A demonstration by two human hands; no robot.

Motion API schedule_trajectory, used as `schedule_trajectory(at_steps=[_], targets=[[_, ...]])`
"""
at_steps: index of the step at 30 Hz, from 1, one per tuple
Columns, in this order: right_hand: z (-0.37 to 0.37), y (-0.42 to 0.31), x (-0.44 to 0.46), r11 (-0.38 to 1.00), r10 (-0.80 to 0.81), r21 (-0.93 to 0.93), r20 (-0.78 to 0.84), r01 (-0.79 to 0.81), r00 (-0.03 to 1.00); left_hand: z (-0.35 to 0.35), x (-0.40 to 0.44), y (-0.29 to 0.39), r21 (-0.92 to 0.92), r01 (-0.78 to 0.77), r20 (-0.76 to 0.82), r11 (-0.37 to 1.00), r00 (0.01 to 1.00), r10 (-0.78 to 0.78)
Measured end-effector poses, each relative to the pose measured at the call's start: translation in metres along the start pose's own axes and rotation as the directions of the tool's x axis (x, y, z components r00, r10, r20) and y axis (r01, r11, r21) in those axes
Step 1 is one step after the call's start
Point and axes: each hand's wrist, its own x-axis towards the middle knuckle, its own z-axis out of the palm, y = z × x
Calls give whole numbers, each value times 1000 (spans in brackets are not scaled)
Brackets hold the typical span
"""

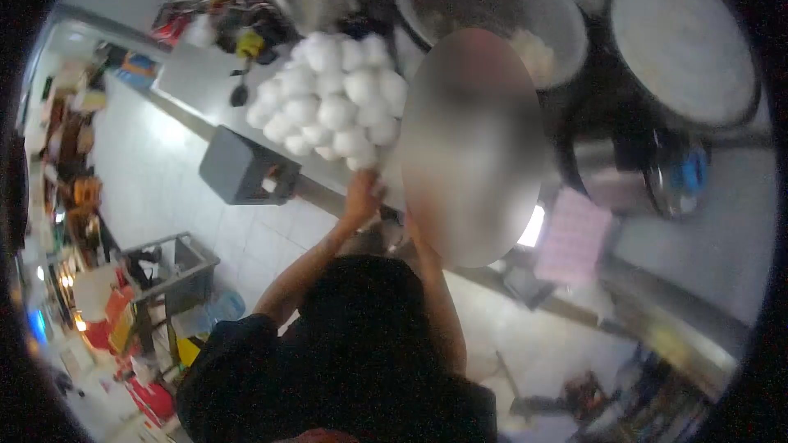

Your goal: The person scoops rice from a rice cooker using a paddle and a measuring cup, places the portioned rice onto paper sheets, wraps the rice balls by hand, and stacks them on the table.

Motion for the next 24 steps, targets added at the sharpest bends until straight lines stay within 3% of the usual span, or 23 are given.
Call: schedule_trajectory(at_steps=[1,2,3,4,5,6,7,8,9,13,17,20,21,24], targets=[[3,-1,1,999,5,54,24,-6,1000,5,-1,-2,-89,194,93,977,978,-186],[2,31,-7,984,167,58,58,-170,984,20,-9,-17,122,4,7,992,1000,-5],[0,40,-4,992,120,16,70,-121,990,36,1,-35,108,172,41,979,983,-177],[-5,75,1,996,-68,-57,105,74,992,39,2,-38,67,135,-2,989,991,-135],[-7,49,-1,961,-17,278,11,13,1000,34,10,-20,172,299,50,939,949,-312],[-15,61,4,969,110,218,46,-118,993,63,5,-60,186,111,97,976,987,-131],[-21,19,8,920,238,310,43,-240,970,27,5,-18,138,196,158,971,963,-217],[-26,23,10,901,185,386,77,-200,980,37,5,-20,106,264,143,959,950,-277],[-27,-10,13,913,204,348,63,-213,977,61,4,-48,107,140,71,984,986,-148],[-28,-12,28,915,148,362,106,-177,983,45,9,-28,84,247,223,965,939,-260],[-29,-2,33,969,110,203,150,-140,983,25,21,-13,-11,368,273,930,896,-351],[-15,-8,28,992,-106,-63,61,110,992,23,25,-7,-63,422,259,904,882,-394],[-13,-20,25,995,2,-95,116,9,993,24,27,-9,-80,424,245,902,886,-395],[-11,-3,16,829,-366,-401,140,391,920,8,28,13,-184,593,354,784,784,-510]])
